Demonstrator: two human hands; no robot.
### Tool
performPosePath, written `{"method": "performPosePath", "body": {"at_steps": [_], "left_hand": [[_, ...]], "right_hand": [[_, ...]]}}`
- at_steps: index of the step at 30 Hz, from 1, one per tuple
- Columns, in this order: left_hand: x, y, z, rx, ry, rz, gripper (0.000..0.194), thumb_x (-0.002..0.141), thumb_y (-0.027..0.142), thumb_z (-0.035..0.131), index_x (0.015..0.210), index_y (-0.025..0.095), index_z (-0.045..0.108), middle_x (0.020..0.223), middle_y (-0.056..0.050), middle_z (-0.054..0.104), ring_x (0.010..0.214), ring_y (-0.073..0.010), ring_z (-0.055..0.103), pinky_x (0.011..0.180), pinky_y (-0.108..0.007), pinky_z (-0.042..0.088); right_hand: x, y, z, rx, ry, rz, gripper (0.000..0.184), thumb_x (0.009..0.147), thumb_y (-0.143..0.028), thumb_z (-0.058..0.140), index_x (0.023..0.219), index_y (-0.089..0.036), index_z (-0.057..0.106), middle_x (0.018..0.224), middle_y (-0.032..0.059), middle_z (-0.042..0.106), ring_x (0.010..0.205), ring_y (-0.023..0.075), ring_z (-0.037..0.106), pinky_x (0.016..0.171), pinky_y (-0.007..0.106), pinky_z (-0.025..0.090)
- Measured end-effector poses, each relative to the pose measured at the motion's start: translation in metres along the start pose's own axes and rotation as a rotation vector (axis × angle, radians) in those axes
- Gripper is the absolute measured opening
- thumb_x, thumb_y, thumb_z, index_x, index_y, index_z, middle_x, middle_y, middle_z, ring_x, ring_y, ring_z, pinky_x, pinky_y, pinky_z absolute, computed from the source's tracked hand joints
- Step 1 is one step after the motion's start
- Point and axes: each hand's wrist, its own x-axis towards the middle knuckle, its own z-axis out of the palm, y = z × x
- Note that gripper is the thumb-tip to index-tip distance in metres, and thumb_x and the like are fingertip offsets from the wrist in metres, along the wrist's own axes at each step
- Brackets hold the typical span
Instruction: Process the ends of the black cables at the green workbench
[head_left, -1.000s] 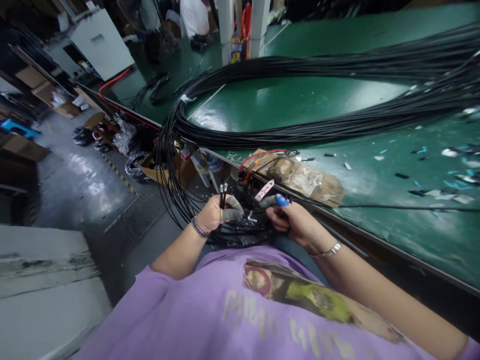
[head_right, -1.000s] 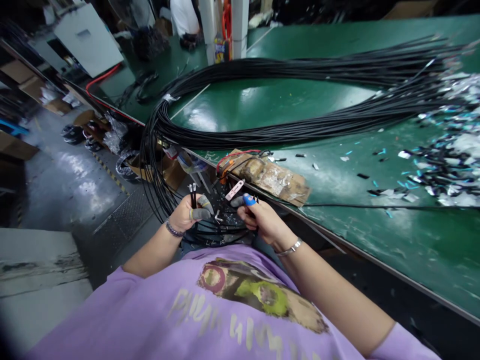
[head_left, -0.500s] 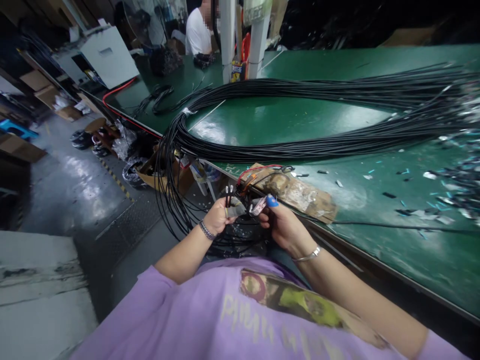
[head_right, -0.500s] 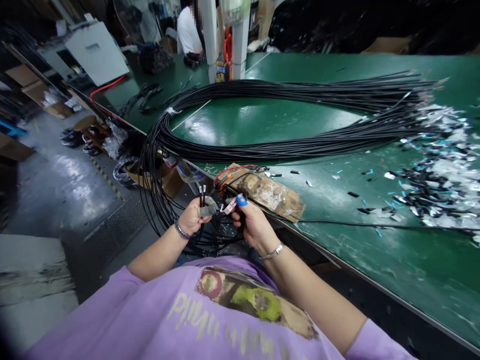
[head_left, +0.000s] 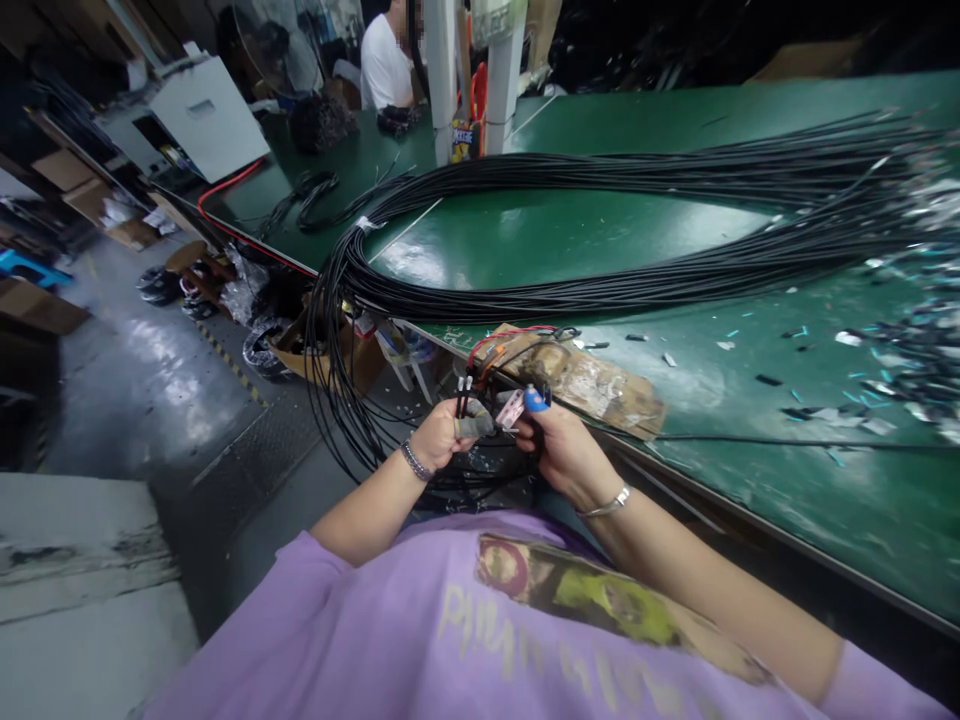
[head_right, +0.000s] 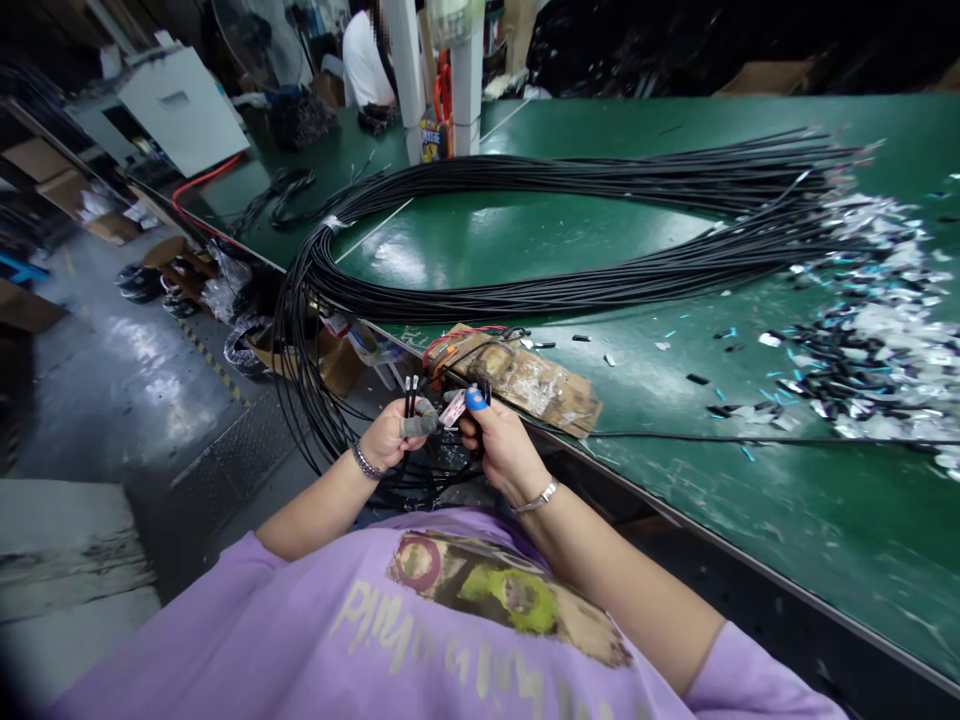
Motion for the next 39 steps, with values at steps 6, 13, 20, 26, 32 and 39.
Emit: {"method": "performPosePath", "body": {"at_steps": [6, 13, 20, 26, 32, 39], "left_hand": [[0.000, -0.002, -0.006, -0.042, -0.034, -0.012, 0.048, 0.039, 0.042, 0.086, 0.059, 0.013, 0.053, 0.036, 0.009, 0.038, 0.028, -0.0003, 0.022, 0.032, -0.017, 0.010], [-0.013, -0.006, -0.015, 0.056, -0.120, -0.041, 0.050, 0.036, 0.044, 0.086, 0.058, 0.010, 0.058, 0.042, 0.005, 0.046, 0.032, -0.0009, 0.028, 0.033, -0.018, 0.014], [-0.026, -0.009, -0.017, 0.161, -0.145, -0.090, 0.046, 0.038, 0.042, 0.087, 0.057, 0.010, 0.059, 0.051, 0.001, 0.056, 0.046, -0.0069, 0.048, 0.047, -0.020, 0.037], [-0.031, -0.009, -0.018, 0.217, -0.203, -0.099, 0.046, 0.039, 0.043, 0.087, 0.057, 0.010, 0.061, 0.053, 0.000, 0.057, 0.050, -0.0077, 0.050, 0.052, -0.021, 0.041], [-0.034, -0.007, -0.023, 0.167, -0.053, 0.025, 0.045, 0.041, 0.046, 0.085, 0.059, 0.010, 0.065, 0.044, 0.002, 0.051, 0.037, -0.0029, 0.035, 0.037, -0.018, 0.022], [-0.024, 0.002, -0.011, 0.079, 0.100, 0.099, 0.044, 0.037, 0.043, 0.086, 0.057, 0.012, 0.061, 0.042, 0.005, 0.049, 0.032, -0.0010, 0.029, 0.034, -0.018, 0.014]], "right_hand": [[0.002, 0.002, -0.001, 0.054, 0.023, 0.074, 0.047, 0.052, -0.056, 0.078, 0.064, -0.018, 0.054, 0.056, -0.0059, 0.044, 0.044, 0.0044, 0.031, 0.036, 0.018, 0.016], [-0.005, 0.006, -0.010, -0.008, -0.031, 0.167, 0.052, 0.055, -0.067, 0.070, 0.061, -0.017, 0.056, 0.051, -0.0039, 0.045, 0.042, 0.0046, 0.027, 0.037, 0.020, 0.014], [-0.029, 0.013, -0.018, -0.266, -0.361, 0.359, 0.052, 0.052, -0.062, 0.076, 0.055, -0.015, 0.053, 0.047, -0.0042, 0.048, 0.039, 0.0028, 0.028, 0.038, 0.020, 0.016], [-0.027, 0.014, -0.010, -0.337, -0.243, 0.227, 0.041, 0.050, -0.044, 0.080, 0.054, -0.016, 0.052, 0.045, -0.0080, 0.043, 0.042, 0.0032, 0.030, 0.041, 0.019, 0.021], [-0.015, 0.011, -0.015, -0.169, 0.006, 0.100, 0.042, 0.059, -0.054, 0.072, 0.057, -0.018, 0.049, 0.045, -0.0075, 0.039, 0.039, 0.0036, 0.022, 0.037, 0.020, 0.015], [-0.004, -0.004, -0.007, -0.101, -0.099, 0.095, 0.051, 0.059, -0.067, 0.068, 0.063, -0.019, 0.053, 0.056, -0.0038, 0.047, 0.041, 0.0051, 0.027, 0.036, 0.020, 0.013]]}}
